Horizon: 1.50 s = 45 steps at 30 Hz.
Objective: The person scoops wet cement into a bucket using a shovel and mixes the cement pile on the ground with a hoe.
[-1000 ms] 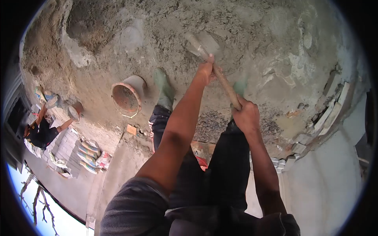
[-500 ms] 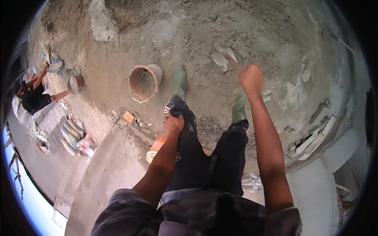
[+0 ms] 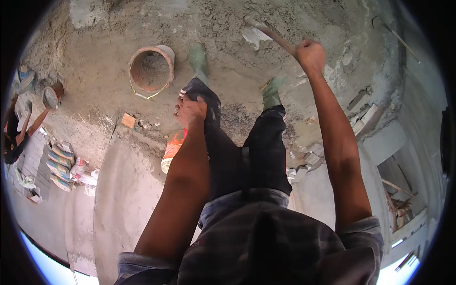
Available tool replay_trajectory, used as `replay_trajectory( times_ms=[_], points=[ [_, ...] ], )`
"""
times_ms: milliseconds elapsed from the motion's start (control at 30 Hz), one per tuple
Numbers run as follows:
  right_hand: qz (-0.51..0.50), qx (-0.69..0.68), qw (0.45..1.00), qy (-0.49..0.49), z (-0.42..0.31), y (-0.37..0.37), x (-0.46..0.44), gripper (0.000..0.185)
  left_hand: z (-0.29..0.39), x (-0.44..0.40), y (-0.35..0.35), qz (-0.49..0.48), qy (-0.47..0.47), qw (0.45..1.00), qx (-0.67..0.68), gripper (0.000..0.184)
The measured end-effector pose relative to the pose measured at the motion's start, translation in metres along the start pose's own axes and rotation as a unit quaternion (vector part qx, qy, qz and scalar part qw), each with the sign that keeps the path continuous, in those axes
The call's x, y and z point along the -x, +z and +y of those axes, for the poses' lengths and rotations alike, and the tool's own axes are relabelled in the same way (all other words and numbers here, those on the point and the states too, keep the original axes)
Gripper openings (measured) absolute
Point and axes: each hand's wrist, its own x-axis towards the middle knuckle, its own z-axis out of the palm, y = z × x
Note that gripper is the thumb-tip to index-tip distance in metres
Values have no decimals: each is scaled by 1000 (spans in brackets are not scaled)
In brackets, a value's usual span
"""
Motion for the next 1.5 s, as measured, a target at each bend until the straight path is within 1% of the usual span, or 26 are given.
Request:
replay_trajectory(
  times_ms=[133, 233, 433, 533, 633, 700, 767, 800, 833, 867, 1033, 1167, 1333, 1500],
  points=[
    [43, 8, 999, 30, -10, -2, -5, 27, -7, -18, -12, -14, 31, 999, -12, 61],
    [67, 41, 996, 44, -6, 1, -24, 29, -11, -21, -12, -35, 31, 999, -12, 60],
    [106, -1, 994, -3, -41, -8, -35, 32, -13, -13, -4, -49, 26, 998, -9, 59],
    [93, -7, 995, -22, -53, -13, -43, 33, -8, -11, -4, -27, 27, 999, 1, 59],
    [73, -1, 996, -51, -63, -12, -42, 33, -3, -3, 0, -27, 17, 999, 22, 61],
    [66, 8, 997, -24, -55, -17, -31, 33, -1, 10, 13, -29, 31, 999, 26, 62],
    [49, -21, 998, -37, -65, -15, -30, 33, -2, 10, 24, -8, 24, 999, 36, 62],
    [28, -39, 998, -40, -55, -14, -30, 33, -3, 13, 26, -7, 20, 999, 38, 62],
    [44, -42, 997, -46, -49, -9, -29, 33, -4, 18, 21, -28, 15, 999, 27, 70],
    [68, -45, 996, -48, -46, -4, -29, 33, -7, 20, 28, -11, 22, 999, 33, 69],
    [102, -102, 986, -79, -44, 7, -19, 32, -9, 26, 51, 8, 24, 999, 37, 68],
    [141, -134, 974, -115, -33, 17, -9, 31, -10, 24, 62, -2, 21, 999, 50, 63],
    [141, -104, 974, -141, -15, 23, 7, 25, -13, 25, 70, 3, 8, 997, 74, 61],
    [131, -90, 975, -152, 6, 31, 12, 23, -11, 26, 66, -20, 7, 996, 83, 60]
  ],
)
